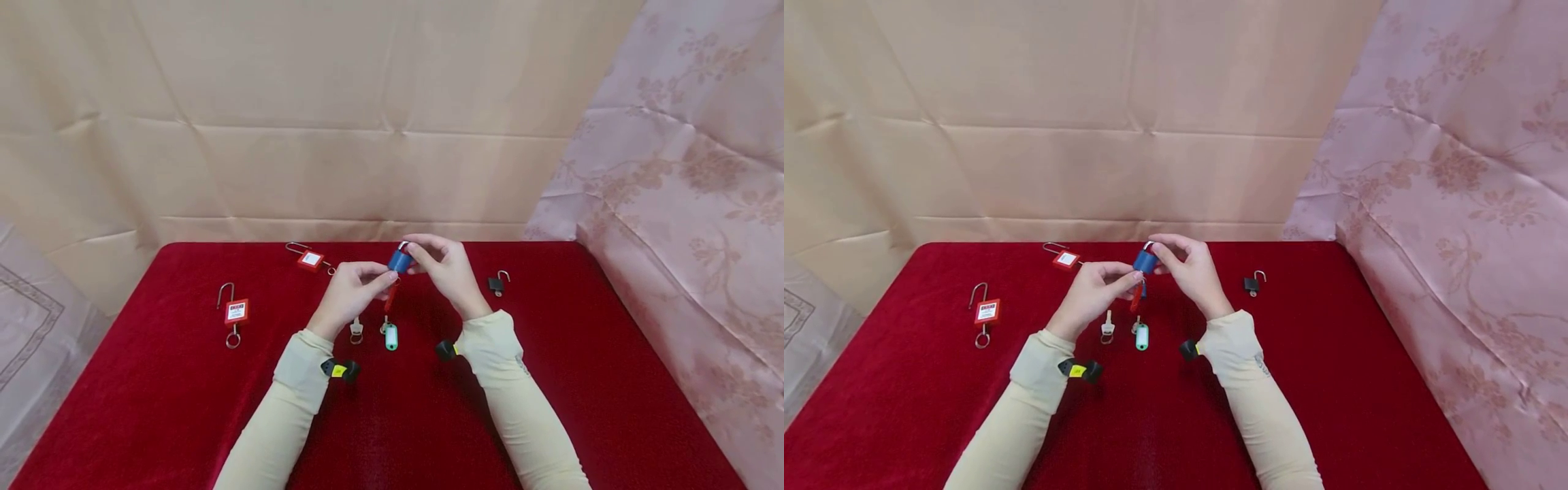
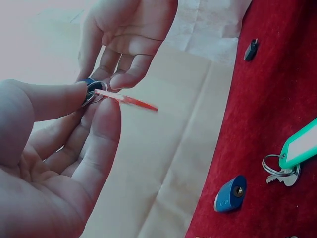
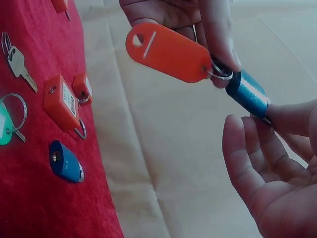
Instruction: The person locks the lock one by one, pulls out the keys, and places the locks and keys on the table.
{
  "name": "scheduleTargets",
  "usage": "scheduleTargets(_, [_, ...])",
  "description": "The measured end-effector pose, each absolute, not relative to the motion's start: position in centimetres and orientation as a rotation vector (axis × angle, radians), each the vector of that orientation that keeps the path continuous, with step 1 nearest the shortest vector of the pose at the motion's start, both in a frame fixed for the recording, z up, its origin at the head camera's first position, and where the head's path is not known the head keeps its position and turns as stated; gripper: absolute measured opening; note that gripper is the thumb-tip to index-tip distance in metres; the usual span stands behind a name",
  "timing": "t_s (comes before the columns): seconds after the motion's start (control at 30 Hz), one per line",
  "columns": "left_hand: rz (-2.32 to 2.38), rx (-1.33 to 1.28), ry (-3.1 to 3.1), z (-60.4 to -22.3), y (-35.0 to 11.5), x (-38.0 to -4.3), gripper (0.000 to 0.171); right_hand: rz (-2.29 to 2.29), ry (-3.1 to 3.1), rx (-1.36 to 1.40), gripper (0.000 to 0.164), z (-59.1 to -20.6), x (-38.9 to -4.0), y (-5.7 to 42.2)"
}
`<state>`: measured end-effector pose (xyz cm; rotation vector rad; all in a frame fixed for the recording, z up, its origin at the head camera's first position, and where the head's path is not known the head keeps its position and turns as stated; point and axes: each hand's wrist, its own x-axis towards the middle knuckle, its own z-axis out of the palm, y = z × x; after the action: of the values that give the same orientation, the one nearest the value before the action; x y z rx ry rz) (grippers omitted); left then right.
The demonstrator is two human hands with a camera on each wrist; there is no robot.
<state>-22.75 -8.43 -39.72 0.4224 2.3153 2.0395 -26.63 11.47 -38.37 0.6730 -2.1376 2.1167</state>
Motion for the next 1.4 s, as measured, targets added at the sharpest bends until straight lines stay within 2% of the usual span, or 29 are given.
scheduleTargets(0.33, [2.189,0.399,2.304,-39.22,-8.77,-22.63,0.025,2.106,-2.223,0.654,0.033,-38.33,-26.52,11.61])
scheduleTargets(0.6, [2.214,0.447,2.306,-39.09,-8.69,-22.41,0.022,2.011,-2.319,0.739,0.029,-38.50,-26.54,11.46])
scheduleTargets(0.9, [2.167,0.510,2.357,-39.19,-8.53,-22.57,0.024,1.962,-2.294,0.777,0.022,-38.24,-26.77,11.45])
scheduleTargets(1.4, [2.086,0.519,2.444,-39.36,-8.48,-22.39,0.018,1.978,-2.312,0.733,0.023,-37.96,-26.22,11.32])
